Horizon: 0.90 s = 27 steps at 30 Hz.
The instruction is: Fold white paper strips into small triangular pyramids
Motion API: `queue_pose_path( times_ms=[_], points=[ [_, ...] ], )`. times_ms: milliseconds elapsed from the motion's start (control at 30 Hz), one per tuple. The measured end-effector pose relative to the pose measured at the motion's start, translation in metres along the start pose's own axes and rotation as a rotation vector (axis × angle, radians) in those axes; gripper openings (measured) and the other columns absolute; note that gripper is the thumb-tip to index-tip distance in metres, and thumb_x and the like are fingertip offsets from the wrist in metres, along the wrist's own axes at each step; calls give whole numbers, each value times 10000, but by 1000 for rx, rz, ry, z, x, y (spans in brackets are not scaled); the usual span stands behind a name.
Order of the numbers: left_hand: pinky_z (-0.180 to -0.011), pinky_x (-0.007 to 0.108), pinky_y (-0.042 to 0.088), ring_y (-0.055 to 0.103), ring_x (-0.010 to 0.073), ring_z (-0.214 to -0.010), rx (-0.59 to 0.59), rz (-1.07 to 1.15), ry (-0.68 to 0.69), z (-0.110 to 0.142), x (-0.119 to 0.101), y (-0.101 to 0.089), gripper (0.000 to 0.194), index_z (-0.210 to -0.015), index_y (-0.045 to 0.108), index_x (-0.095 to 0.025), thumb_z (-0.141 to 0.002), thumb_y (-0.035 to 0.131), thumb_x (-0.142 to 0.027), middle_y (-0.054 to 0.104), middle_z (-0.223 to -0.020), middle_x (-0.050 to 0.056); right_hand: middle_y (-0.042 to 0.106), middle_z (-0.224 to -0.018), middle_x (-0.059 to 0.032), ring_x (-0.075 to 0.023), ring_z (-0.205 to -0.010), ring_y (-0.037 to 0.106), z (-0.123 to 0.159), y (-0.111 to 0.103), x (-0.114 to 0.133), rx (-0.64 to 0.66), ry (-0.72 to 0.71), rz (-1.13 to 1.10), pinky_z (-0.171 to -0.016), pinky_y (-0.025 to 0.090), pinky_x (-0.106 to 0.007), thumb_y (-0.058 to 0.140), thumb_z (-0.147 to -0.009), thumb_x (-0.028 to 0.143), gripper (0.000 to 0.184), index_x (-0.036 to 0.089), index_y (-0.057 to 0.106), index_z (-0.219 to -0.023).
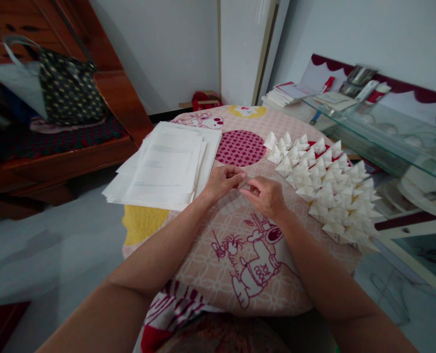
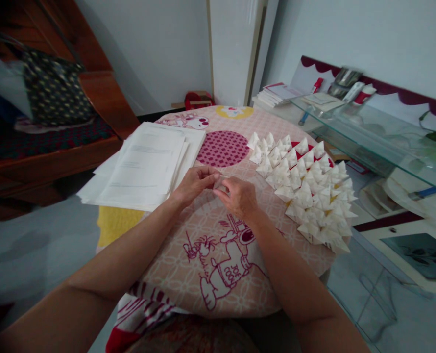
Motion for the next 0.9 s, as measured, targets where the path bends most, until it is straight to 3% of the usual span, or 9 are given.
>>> queue_pose_path(
  times_ms=[167, 333, 433, 533, 733, 900],
  points=[
    [-527, 182, 427, 549, 60, -519, -38, 69, -75, 1, 7, -5, 161, -846, 728, -93, -746, 778, -209, 669, -625, -5, 679, -723, -43, -166, -646, 573, 0, -7, -2, -48, 9, -112, -654, 430, -302, 622, -854, 276, 137, 198, 690, -764],
    [-575, 205, 473, 616, 89, -584, -27, 112, -140, 2, 9, -3, 164, -841, 722, -94, -725, 783, -191, 715, -698, 26, 639, -619, -14, -152, -556, 560, 2, -20, -37, -180, 249, -310, -536, 428, -279, 651, -815, 342, 175, 197, 689, -724],
    [-534, 194, 436, 581, 75, -539, 2, 90, -136, 2, 9, -1, 150, -843, 723, -93, -731, 776, -179, 697, -666, 19, 647, -590, -10, -126, -468, 537, 5, 3, -54, -27, 438, -548, -443, 409, -250, 719, -760, 432, 249, 189, 689, -713],
    [-496, 177, 389, 528, 55, -493, 16, 75, -145, 2, 10, 1, 128, -840, 727, -100, -735, 772, -158, 662, -610, -4, 644, -542, -13, -106, -405, 523, 11, 24, -55, 110, 545, -735, -384, 383, -223, 770, -709, 483, 321, 184, 668, -653],
    [-519, 191, 452, 585, 85, -549, 81, 55, -241, 5, 17, 8, 166, -745, 711, -108, -756, 801, -247, 681, -632, 25, 634, -502, -14, -103, -374, 520, 14, 28, -53, 78, 595, -814, -352, 359, -213, 802, -671, 491, 355, 185, 638, -596],
    [-506, 188, 458, 583, 87, -556, 81, 102, -289, 6, 19, 3, 216, -696, 706, -103, -733, 833, -274, 687, -634, 43, 689, -601, -21, -133, -479, 606, 9, 20, -51, 30, 518, -827, -443, 455, -236, 764, -726, 471, 294, 185, 712, -776]
  ],
)
Point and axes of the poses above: each hand's wrist, its own z-axis away from the middle knuckle, its own y-axis out of the palm, x = y × z, the point moved 10 cm from there along -z, towards the middle knuckle
